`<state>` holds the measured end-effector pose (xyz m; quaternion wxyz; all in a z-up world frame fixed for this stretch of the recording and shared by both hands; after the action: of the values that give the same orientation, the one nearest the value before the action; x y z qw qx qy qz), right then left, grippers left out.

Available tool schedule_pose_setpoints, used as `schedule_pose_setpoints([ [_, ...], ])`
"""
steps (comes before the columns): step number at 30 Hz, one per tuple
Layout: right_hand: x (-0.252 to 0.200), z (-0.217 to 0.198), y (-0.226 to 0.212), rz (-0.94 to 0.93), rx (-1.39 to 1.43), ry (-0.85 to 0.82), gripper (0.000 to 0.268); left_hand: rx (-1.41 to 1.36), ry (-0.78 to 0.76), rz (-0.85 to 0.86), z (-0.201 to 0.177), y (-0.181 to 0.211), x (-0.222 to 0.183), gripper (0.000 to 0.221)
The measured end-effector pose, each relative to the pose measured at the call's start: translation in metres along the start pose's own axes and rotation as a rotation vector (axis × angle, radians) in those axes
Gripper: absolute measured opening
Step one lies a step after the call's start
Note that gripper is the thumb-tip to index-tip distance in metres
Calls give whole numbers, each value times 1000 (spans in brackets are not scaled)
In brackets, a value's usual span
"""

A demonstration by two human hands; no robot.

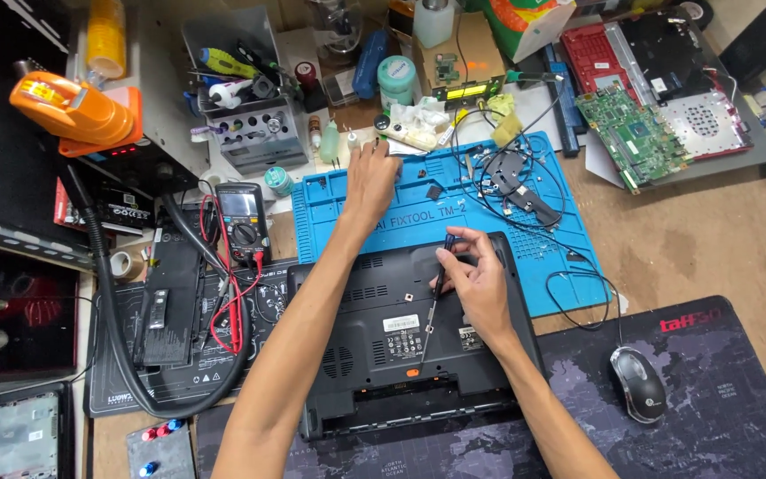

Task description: Assembling a laptop by attaching the back cover, inserting the battery, and tightening screws with a screwdriver.

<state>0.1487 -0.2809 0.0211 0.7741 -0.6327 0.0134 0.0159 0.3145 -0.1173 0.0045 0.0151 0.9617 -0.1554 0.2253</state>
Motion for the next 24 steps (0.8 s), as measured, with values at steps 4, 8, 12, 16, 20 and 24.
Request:
schedule_pose_setpoints([
  [4,0,0,-1,-7,23,15,37,-17,12,22,-11,5,-1,11],
  [8,1,0,-1,-28,33,8,38,65,40,75,2,7,0,11],
  [12,-1,1,-3,-28,29,-7,39,106,30,78,12,6,-3,14],
  [16,0,1,-4,-33,18,-12,38,78,4,44,4,2,1,20],
  [20,-1,0,-3,-26,13,-14,38,113,8,111,19,5,1,21],
  [24,-2,1,-3,-22,6,-18,36,106,-18,105,24,-7,5,20],
])
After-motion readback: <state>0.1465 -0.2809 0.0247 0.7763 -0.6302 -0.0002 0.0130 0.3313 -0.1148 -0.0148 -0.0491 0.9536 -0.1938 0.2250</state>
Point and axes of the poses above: each hand's wrist, its own x-axis towards the middle knuckle, its own z-axis out of the palm, y = z × x, the point moved 9 cm from there along x, towards the middle knuckle, and after that the axes turned 8 degrees about x, right-handed, at the moved point
